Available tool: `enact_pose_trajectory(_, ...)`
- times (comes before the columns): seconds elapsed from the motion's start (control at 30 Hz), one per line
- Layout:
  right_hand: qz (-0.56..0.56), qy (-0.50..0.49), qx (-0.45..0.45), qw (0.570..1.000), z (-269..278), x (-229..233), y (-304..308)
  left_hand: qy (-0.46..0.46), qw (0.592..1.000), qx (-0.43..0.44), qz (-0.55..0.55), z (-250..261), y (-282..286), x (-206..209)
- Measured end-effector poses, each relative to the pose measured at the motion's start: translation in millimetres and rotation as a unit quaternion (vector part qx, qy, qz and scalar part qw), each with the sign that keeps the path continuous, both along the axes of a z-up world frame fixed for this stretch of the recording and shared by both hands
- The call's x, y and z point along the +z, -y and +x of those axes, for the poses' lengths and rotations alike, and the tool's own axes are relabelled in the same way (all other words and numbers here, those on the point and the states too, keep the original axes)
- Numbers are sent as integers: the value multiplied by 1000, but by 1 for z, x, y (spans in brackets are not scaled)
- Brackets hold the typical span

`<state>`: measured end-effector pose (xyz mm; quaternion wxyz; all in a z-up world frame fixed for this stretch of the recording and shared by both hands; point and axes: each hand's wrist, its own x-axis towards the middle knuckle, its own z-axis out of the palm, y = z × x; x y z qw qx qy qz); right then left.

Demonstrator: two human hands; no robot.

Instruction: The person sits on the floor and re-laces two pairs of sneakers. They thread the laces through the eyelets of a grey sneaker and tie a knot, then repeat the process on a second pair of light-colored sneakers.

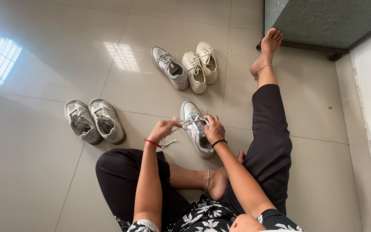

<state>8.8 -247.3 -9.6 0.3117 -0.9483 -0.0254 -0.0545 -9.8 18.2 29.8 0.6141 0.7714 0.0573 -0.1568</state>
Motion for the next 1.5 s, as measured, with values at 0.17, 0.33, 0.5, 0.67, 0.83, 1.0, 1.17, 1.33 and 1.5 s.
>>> enact_pose_trajectory(0.17,7,5,-9,1000,0,-2,8,176,981,-54,-63,-9,-10,14)
enact_pose_trajectory(0.33,4,-12,-13,1000,2,-5,7,220,898,35,-381,-10,-24,-9)
enact_pose_trajectory(0.5,21,0,-23,1000,6,-15,8,148,855,-53,-495,1,-7,-72)
enact_pose_trajectory(0.67,5,-4,-18,1000,5,-21,10,230,972,-2,-47,7,15,-53)
enact_pose_trajectory(0.83,5,9,-9,1000,1,-17,8,173,950,-36,258,-13,44,-1)
enact_pose_trajectory(1.0,-10,-24,2,1000,1,-12,7,168,941,-33,291,-14,43,0)
enact_pose_trajectory(1.17,-6,-14,-20,1000,2,-21,12,224,933,-15,281,-5,3,-51)
enact_pose_trajectory(1.33,8,12,-14,1000,3,-21,12,154,920,357,-47,25,-37,-102)
enact_pose_trajectory(1.5,14,-30,11,999,-9,-3,2,257,905,254,227,19,-13,-113)
